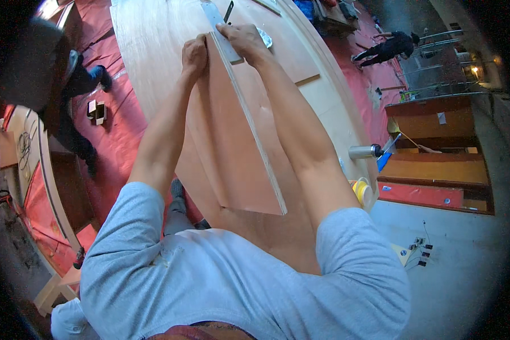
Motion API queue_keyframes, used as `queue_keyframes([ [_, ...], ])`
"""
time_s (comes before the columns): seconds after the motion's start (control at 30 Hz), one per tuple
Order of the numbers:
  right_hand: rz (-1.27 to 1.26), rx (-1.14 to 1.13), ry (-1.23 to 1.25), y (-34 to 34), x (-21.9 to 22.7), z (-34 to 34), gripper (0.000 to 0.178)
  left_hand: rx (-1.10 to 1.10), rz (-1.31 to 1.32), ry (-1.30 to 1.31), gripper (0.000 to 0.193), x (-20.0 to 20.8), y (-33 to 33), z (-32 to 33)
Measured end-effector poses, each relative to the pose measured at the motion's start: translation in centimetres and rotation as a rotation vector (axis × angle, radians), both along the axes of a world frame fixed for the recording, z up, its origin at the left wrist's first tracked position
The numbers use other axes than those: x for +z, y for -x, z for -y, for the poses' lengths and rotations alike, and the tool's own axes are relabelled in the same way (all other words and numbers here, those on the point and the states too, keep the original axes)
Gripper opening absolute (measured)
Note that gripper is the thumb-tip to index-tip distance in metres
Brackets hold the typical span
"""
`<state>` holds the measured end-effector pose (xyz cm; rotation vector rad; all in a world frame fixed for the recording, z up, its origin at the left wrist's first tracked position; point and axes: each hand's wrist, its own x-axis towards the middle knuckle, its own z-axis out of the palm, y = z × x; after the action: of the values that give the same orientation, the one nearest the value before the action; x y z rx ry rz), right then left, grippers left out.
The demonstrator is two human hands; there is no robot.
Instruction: The person trims wood panels using a utility knife and a straight edge, then moves and positions various plywood pieces for assembly on a covered floor.
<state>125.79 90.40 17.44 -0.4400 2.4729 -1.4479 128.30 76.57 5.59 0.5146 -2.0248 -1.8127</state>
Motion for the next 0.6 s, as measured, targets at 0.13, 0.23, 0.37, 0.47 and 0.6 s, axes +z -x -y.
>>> queue_keyframes([
  [0.13,-0.01,-0.025,-0.026,-6.7,0.9,-4.4,0.04,0.031,-0.007,-0.039,0.056,-0.3,0.2,-0.2],
  [0.23,-0.037,-0.005,-0.068,-13.7,2.0,-8.5,0.041,0.055,-0.06,-0.095,0.057,0.3,-0.5,-0.1],
  [0.37,-0.047,0.054,-0.111,-24.5,3.9,-15.2,0.04,0.09,-0.126,-0.112,0.053,1.2,-1.6,0.3],
  [0.47,0.09,0.042,-0.279,-32.2,5.4,-20.6,0.039,0.101,-0.167,-0.093,0.052,0.6,-1.3,0.4],
  [0.6,0.236,-0.151,-0.285,-39.2,6.4,-26.5,0.032,0.062,-0.173,-0.139,0.051,-1.9,1.0,-0.2],
])
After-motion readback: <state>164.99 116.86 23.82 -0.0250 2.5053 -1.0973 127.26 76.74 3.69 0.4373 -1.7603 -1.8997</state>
